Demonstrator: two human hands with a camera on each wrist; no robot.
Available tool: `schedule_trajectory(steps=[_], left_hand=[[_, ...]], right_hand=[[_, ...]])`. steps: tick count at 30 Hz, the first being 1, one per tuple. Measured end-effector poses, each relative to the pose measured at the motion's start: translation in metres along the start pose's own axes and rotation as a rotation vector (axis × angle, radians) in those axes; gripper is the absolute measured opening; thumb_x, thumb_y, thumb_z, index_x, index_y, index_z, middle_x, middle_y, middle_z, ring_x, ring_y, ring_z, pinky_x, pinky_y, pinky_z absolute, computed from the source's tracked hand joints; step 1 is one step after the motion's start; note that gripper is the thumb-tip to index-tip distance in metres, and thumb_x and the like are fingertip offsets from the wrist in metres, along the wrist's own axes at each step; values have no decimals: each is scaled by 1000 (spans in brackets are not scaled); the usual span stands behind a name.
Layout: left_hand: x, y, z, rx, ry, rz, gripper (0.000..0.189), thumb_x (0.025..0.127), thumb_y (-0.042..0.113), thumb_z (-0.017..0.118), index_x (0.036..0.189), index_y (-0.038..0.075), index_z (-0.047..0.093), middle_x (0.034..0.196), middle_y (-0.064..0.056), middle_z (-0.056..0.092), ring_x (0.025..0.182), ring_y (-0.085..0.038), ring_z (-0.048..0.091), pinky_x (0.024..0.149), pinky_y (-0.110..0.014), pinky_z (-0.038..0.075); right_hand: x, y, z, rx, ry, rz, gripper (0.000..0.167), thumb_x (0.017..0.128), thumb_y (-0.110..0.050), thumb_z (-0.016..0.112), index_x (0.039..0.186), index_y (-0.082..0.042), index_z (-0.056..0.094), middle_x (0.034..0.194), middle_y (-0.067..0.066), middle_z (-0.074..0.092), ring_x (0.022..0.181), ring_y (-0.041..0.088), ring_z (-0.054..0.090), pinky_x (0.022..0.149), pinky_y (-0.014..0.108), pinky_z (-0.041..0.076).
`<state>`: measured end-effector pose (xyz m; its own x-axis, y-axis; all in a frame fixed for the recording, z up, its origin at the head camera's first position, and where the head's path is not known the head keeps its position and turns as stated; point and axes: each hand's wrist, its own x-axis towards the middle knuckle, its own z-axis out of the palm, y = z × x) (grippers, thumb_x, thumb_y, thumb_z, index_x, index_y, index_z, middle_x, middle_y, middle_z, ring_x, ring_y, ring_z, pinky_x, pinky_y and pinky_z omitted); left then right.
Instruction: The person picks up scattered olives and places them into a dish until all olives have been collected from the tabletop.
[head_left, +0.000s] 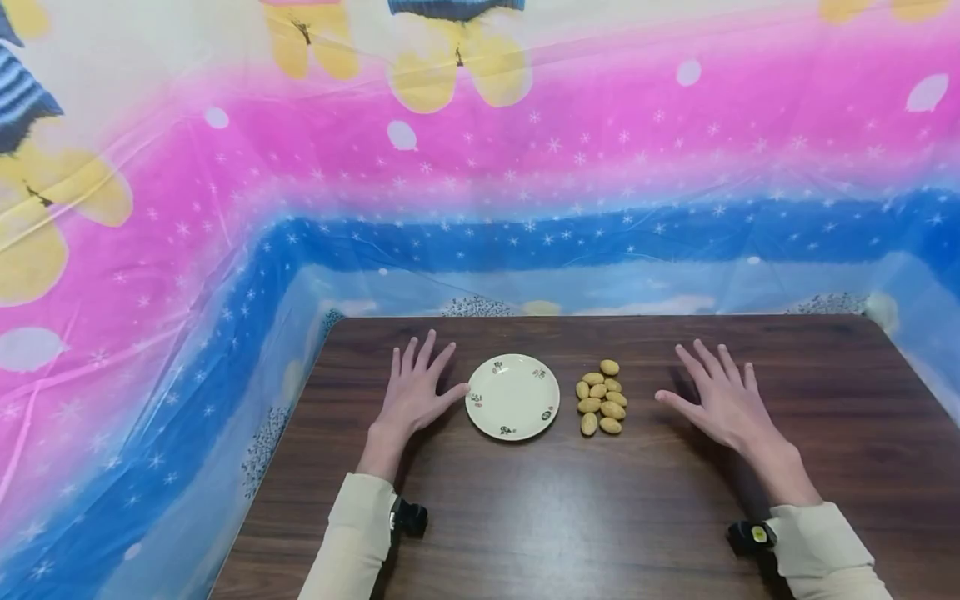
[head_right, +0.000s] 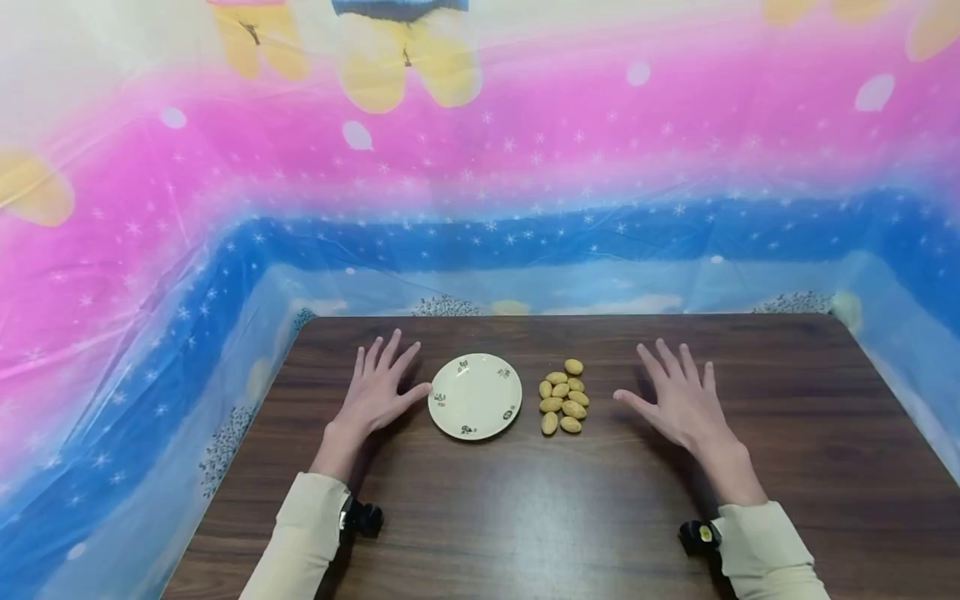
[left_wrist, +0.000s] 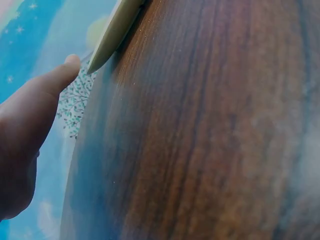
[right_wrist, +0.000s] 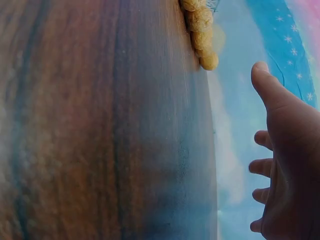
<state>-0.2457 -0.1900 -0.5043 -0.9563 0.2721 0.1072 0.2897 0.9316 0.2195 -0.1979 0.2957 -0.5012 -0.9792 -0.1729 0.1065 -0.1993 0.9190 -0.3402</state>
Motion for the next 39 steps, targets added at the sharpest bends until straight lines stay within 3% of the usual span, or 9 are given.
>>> schedule_trajectory(steps=[6, 12, 19, 26, 30, 39], left_hand=[[1, 1, -3, -8, -8, 1, 81, 92, 69, 50, 158, 29, 28, 169, -6, 6, 155, -37, 4, 124, -60, -1], [-4, 6, -1, -35, -26, 7, 74, 95, 63, 51, 157, 27, 31, 168, -8, 13, 153, -39, 14, 123, -63, 3], [-12, 13, 0, -173, -43, 22, 62, 99, 52, 53, 153, 23, 41, 161, -7, 33, 150, -38, 26, 123, -61, 8], [-17, 20, 5, -291, -68, 27, 58, 99, 51, 54, 150, 23, 46, 153, -3, 47, 146, -31, 35, 124, -55, 17], [-21, 22, 9, -321, -90, 14, 61, 97, 53, 57, 149, 24, 46, 152, 0, 49, 146, -30, 36, 124, -53, 19], [-22, 24, 11, -361, -91, 22, 52, 97, 50, 59, 144, 27, 55, 146, 2, 55, 147, -29, 34, 123, -56, 20]], right_hand=[[0, 0, -3, -5, 16, -5, 92, 92, -66, 54, 160, -15, 20, 163, 24, 17, 149, 52, 8, 110, 79, 3], [-2, 0, 0, 13, 21, -32, 87, 93, -64, 54, 159, -15, 25, 161, 24, 24, 148, 52, 14, 110, 78, 9], [-3, -4, 11, 49, 84, -135, 70, 96, -51, 60, 151, -11, 42, 151, 23, 43, 141, 52, 29, 106, 75, 24], [-4, -16, 20, 110, 131, -213, 56, 97, -35, 66, 146, -12, 50, 135, 17, 57, 128, 43, 45, 99, 67, 37], [-3, -26, 20, 156, 116, -231, 51, 97, -31, 66, 142, -12, 54, 129, 12, 62, 121, 35, 51, 96, 60, 43], [-1, -40, 15, 192, 36, -236, 42, 98, -26, 65, 137, -14, 59, 125, 7, 64, 120, 29, 53, 96, 56, 47]])
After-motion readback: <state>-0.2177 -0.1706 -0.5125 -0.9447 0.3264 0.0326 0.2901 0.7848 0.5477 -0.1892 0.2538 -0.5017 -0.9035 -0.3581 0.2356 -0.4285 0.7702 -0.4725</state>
